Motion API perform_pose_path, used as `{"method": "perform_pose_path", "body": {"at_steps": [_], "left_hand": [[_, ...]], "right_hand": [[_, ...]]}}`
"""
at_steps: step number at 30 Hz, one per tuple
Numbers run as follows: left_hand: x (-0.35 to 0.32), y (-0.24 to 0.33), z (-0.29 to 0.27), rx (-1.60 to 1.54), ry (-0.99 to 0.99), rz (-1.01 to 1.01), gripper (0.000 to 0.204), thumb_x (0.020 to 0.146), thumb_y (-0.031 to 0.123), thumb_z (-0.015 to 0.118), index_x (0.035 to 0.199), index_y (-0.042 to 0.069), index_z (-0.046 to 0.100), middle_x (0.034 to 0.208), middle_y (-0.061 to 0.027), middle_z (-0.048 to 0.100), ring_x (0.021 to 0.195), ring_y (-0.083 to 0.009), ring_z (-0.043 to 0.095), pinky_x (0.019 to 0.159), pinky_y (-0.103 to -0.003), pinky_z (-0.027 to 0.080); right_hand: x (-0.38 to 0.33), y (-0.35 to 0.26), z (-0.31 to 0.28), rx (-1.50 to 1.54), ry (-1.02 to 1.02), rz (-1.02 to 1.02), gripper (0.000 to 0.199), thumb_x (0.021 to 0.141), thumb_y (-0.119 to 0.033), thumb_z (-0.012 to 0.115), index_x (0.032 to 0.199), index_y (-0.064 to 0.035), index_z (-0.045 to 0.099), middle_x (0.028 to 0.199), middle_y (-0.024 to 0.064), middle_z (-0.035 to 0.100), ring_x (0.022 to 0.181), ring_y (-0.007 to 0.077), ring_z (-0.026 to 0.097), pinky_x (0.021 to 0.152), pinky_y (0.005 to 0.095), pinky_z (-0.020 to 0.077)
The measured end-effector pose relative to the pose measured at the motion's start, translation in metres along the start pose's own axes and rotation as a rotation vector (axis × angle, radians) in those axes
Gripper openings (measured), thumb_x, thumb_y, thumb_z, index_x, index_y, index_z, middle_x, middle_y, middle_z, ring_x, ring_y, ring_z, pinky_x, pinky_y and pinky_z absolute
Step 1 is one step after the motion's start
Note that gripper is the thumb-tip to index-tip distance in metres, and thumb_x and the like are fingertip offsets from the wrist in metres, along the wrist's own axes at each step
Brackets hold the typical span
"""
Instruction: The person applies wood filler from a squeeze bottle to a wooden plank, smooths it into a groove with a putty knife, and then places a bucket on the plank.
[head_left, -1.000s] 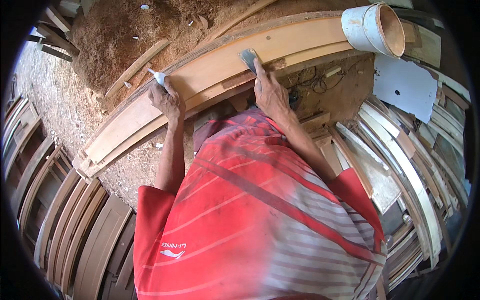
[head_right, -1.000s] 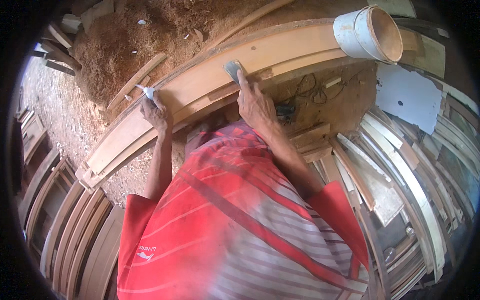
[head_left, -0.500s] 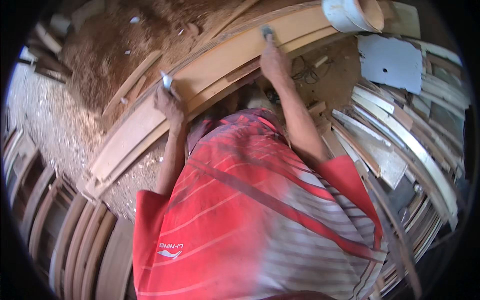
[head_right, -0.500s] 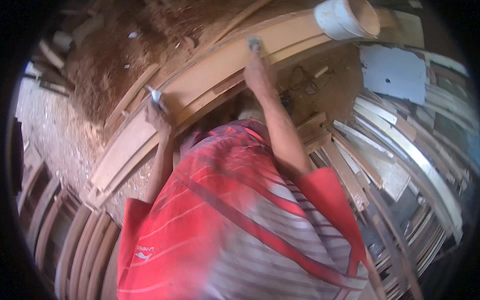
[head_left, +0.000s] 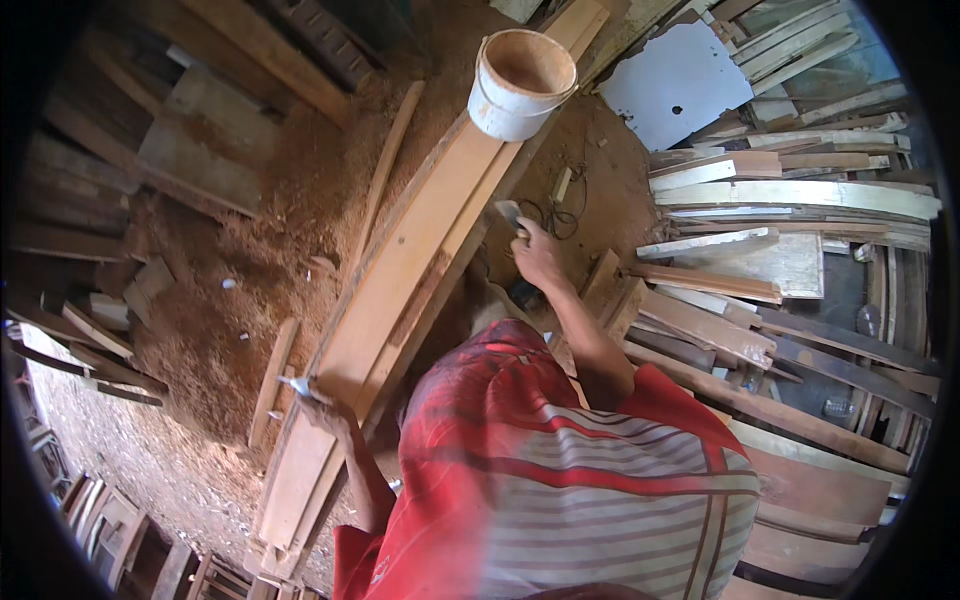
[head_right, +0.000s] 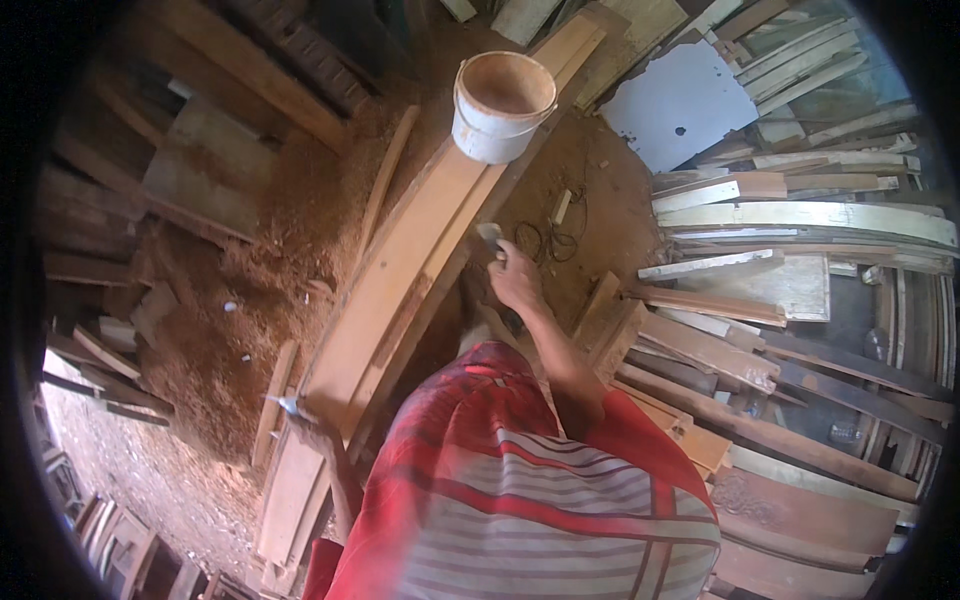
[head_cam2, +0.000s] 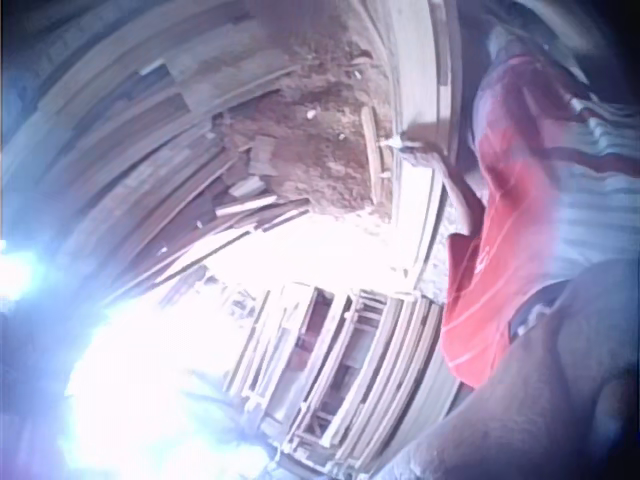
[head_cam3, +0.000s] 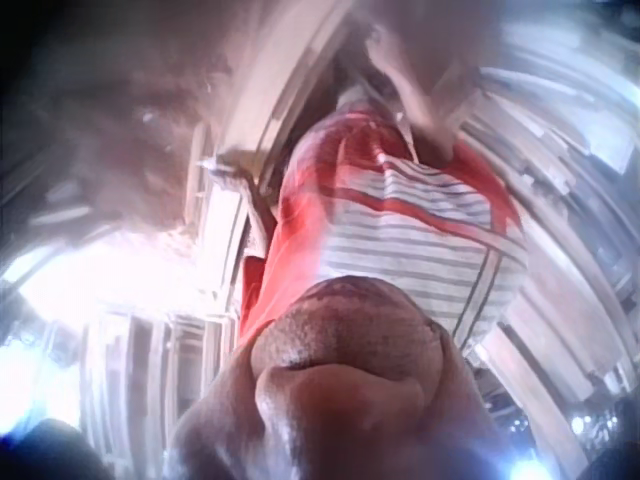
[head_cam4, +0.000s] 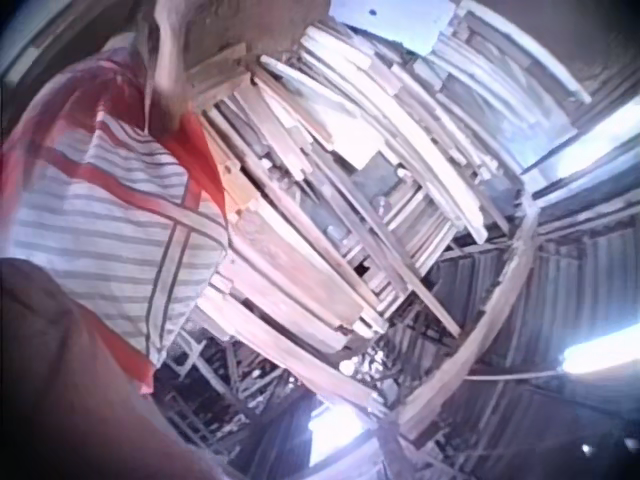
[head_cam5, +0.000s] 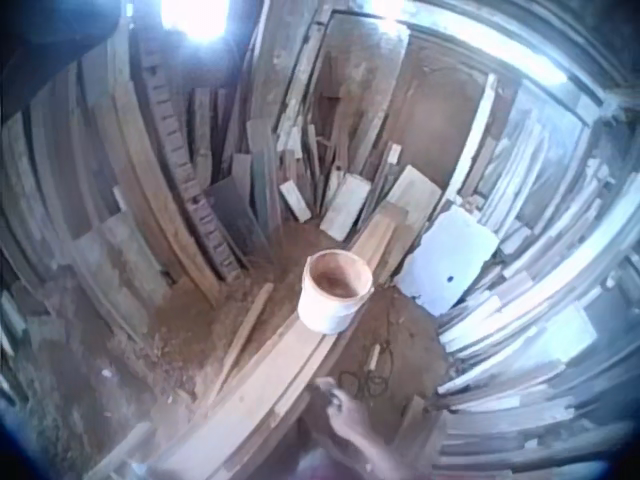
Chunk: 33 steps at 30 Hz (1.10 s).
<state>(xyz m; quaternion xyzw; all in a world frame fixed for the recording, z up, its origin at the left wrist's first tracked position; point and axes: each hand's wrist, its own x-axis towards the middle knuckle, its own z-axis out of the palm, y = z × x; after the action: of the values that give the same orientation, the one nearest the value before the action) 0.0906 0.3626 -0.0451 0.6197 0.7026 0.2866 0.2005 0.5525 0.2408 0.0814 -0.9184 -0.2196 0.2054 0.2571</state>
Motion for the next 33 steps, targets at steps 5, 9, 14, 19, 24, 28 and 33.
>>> {"method": "perform_pose_path", "body": {"at_steps": [5,9,14,19,24,28,33], "left_hand": [[0.009,-0.027,0.005,0.14,0.155,-0.012,0.064,0.101,0.043,0.063,0.141,-0.006,0.05,0.123,-0.03,0.064,0.108,-0.0447,0.064,0.095,-0.05,0.051],[0.013,0.025,0.028,-0.09,0.146,0.09,0.058,0.1,0.042,0.069,0.133,-0.003,0.053,0.112,-0.0203,0.065,0.099,-0.0322,0.062,0.086,-0.044,0.052],[0.008,0.22,0.103,-0.057,-0.094,0.015,0.03,0.105,0.028,0.064,0.117,0.001,0.056,0.099,-0.0111,0.062,0.088,-0.0216,0.059,0.076,-0.037,0.05],[0.0,0.34,0.181,-0.135,-0.342,-0.096,0.034,0.105,0.034,0.057,0.115,0.002,0.055,0.094,-0.0117,0.06,0.083,-0.0247,0.059,0.075,-0.04,0.049],[0.013,0.382,0.232,-0.233,-0.229,0.025,0.032,0.103,0.026,0.052,0.121,-0.001,0.054,0.106,-0.0148,0.066,0.092,-0.0252,0.061,0.088,-0.041,0.05],[0.047,0.453,0.239,-0.625,-0.202,-0.171,0.031,0.098,0.028,0.059,0.113,0.001,0.057,0.098,-0.01,0.062,0.089,-0.0222,0.057,0.084,-0.041,0.048],[0.066,0.53,0.239,-0.62,-0.275,-0.084,0.04,0.103,0.042,0.062,0.111,0.004,0.055,0.095,-0.004,0.055,0.085,-0.0153,0.053,0.073,-0.033,0.046]], "right_hand": [[0.112,0.06,-0.029,0.124,0.244,-0.028,0.047,0.096,-0.023,0.054,0.137,-0.0006,0.059,0.121,0.03,0.067,0.117,0.0458,0.064,0.1,0.0481,0.0508],[0.212,0.065,-0.056,0.239,0.403,-0.183,0.04,0.098,-0.02,0.055,0.133,-0.0016,0.062,0.119,0.0289,0.069,0.112,0.0465,0.065,0.097,0.0503,0.052],[0.297,0.035,-0.086,0.135,0.299,-0.229,0.036,0.099,-0.021,0.057,0.131,-0.0045,0.065,0.116,0.0284,0.069,0.109,0.0455,0.065,0.094,0.051,0.0515],[0.326,0.031,-0.074,0.115,0.133,-0.228,0.036,0.098,-0.021,0.06,0.13,-0.0078,0.067,0.104,0.0275,0.066,0.1,0.0462,0.064,0.09,0.0525,0.0503],[0.353,0.032,-0.082,0.184,0.189,-0.254,0.038,0.098,-0.019,0.058,0.134,-0.0105,0.066,0.103,0.026,0.065,0.097,0.0436,0.064,0.084,0.0512,0.0517],[0.395,0.027,-0.101,0.065,0.054,-0.143,0.041,0.097,-0.019,0.057,0.136,-0.0117,0.064,0.106,0.027,0.066,0.104,0.045,0.065,0.091,0.0523,0.0528],[0.377,0.039,-0.091,0.245,0.152,-0.334,0.041,0.095,-0.016,0.058,0.135,-0.0077,0.064,0.104,0.0279,0.069,0.097,0.0472,0.066,0.089,0.0512,0.0533]]}}
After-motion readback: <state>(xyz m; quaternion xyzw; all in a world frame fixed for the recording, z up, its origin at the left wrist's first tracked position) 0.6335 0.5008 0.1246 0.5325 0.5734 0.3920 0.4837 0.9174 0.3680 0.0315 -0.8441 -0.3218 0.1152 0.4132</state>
